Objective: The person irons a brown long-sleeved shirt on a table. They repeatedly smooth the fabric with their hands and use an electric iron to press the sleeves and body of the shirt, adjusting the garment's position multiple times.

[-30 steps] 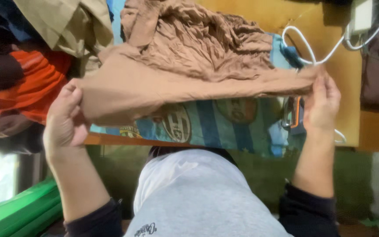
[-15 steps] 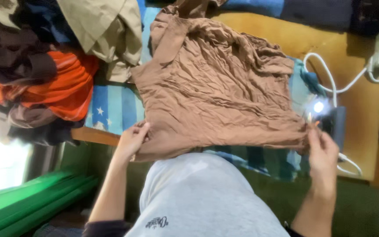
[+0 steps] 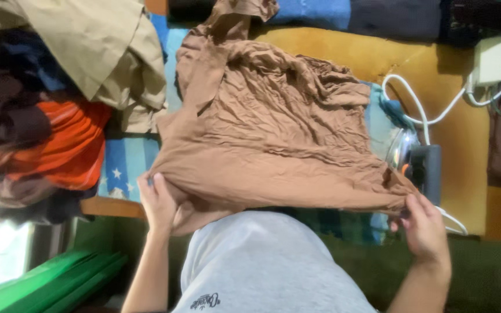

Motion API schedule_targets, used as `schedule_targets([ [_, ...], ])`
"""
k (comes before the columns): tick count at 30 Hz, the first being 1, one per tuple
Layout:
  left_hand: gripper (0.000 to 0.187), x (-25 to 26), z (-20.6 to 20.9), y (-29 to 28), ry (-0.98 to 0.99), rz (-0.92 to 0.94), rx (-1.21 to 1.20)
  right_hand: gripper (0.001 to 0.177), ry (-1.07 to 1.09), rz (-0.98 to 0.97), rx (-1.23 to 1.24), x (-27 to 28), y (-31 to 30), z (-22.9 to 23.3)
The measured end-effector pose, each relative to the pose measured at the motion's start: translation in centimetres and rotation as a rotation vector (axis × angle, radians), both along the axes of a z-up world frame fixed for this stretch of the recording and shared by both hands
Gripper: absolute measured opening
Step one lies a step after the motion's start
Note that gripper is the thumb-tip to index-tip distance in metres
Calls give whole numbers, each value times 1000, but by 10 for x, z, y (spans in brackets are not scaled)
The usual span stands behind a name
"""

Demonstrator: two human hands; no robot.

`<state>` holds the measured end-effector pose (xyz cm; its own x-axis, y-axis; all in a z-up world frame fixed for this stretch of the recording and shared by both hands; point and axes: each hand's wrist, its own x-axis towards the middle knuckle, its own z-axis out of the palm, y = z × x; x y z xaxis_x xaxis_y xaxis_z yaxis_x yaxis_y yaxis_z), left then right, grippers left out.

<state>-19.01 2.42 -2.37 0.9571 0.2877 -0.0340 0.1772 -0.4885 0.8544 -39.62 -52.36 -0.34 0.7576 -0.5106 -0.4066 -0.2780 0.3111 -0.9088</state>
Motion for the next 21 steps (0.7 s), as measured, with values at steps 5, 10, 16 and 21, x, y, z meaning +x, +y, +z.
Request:
schedule_targets([
  [5, 46, 5, 10, 6, 871, 19, -620, 33, 7, -26, 106, 21, 13, 8],
  [10, 51, -14, -16, 52, 912, -336, -702, 37, 182, 186, -89, 29, 10, 2],
  [16, 27, 68, 34, 14, 125, -348, -175, 23, 156, 174, -105, 85, -24, -18],
  [21, 27, 174, 127, -35, -308, -207, 33, 36, -280, -107, -428, 207, -102, 49],
])
